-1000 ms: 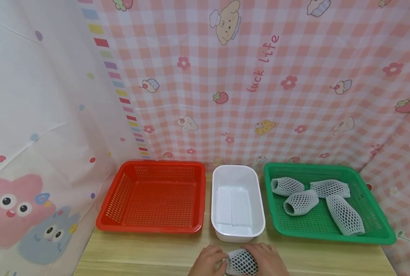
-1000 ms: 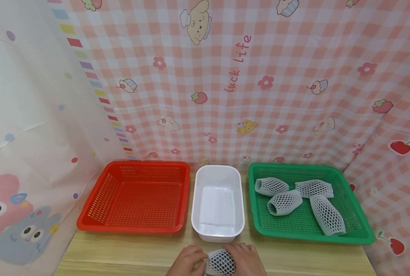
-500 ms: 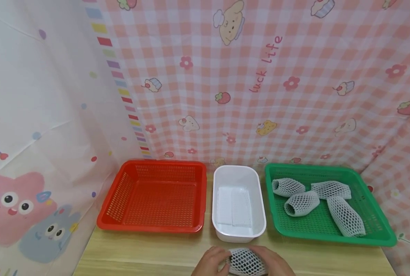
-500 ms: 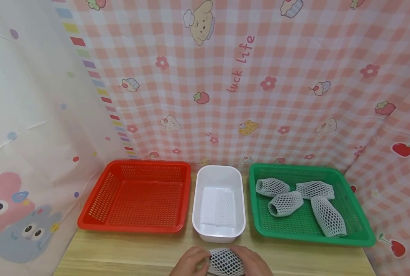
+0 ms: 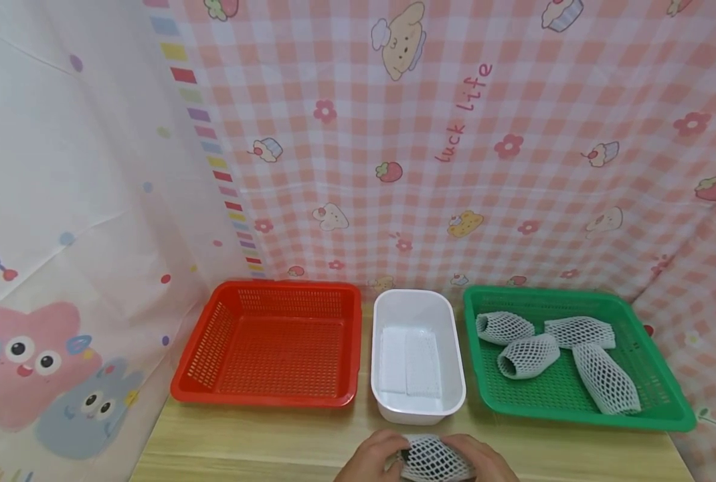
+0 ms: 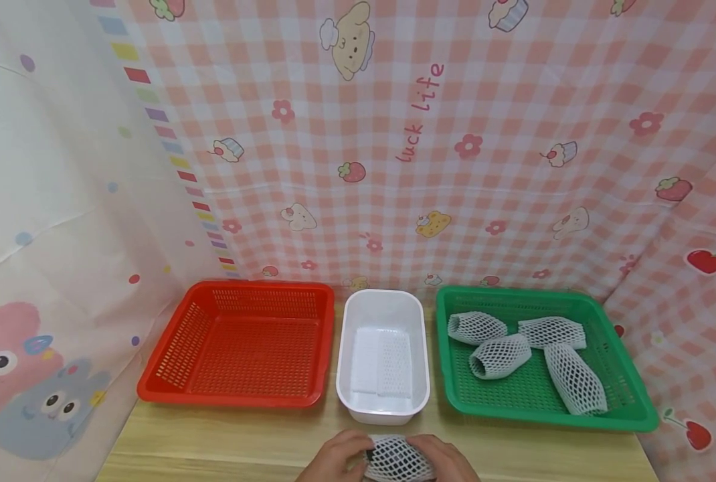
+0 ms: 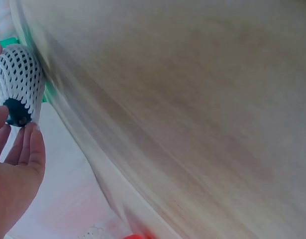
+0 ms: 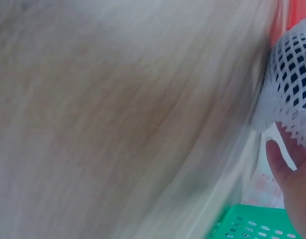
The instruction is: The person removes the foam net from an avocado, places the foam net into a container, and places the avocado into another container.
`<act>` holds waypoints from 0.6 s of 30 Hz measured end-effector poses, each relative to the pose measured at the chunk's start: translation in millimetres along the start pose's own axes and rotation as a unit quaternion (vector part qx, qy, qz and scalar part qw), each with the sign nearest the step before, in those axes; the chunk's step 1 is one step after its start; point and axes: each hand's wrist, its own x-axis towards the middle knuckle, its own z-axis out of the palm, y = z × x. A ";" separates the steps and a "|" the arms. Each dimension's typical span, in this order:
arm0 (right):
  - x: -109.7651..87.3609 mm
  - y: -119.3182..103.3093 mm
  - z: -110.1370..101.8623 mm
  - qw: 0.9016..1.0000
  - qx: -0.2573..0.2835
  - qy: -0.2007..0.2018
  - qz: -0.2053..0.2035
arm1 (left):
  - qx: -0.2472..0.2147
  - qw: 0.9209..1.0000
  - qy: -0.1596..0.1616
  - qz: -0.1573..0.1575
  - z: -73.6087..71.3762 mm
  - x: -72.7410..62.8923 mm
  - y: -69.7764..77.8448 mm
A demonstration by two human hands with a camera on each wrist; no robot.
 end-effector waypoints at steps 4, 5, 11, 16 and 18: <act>-2.2 4.9 2.6 0.999 -0.001 0.029 -0.033 | -0.004 1.000 -0.009 0.000 1.1 3.8 -1.5; -2.6 6.4 3.6 0.998 -0.003 0.038 -0.042 | -0.005 1.000 -0.011 0.000 1.5 4.5 -1.9; -3.9 15.8 9.4 0.992 -0.016 0.086 -0.092 | -0.006 1.000 -0.017 0.015 4.9 8.5 -4.4; -3.4 19.3 12.3 0.983 -0.023 0.123 -0.135 | 0.010 0.999 -0.016 0.034 7.2 11.0 -4.1; -4.0 18.7 12.7 0.983 -0.015 0.126 -0.130 | 0.011 0.999 -0.013 0.040 8.0 11.7 -3.1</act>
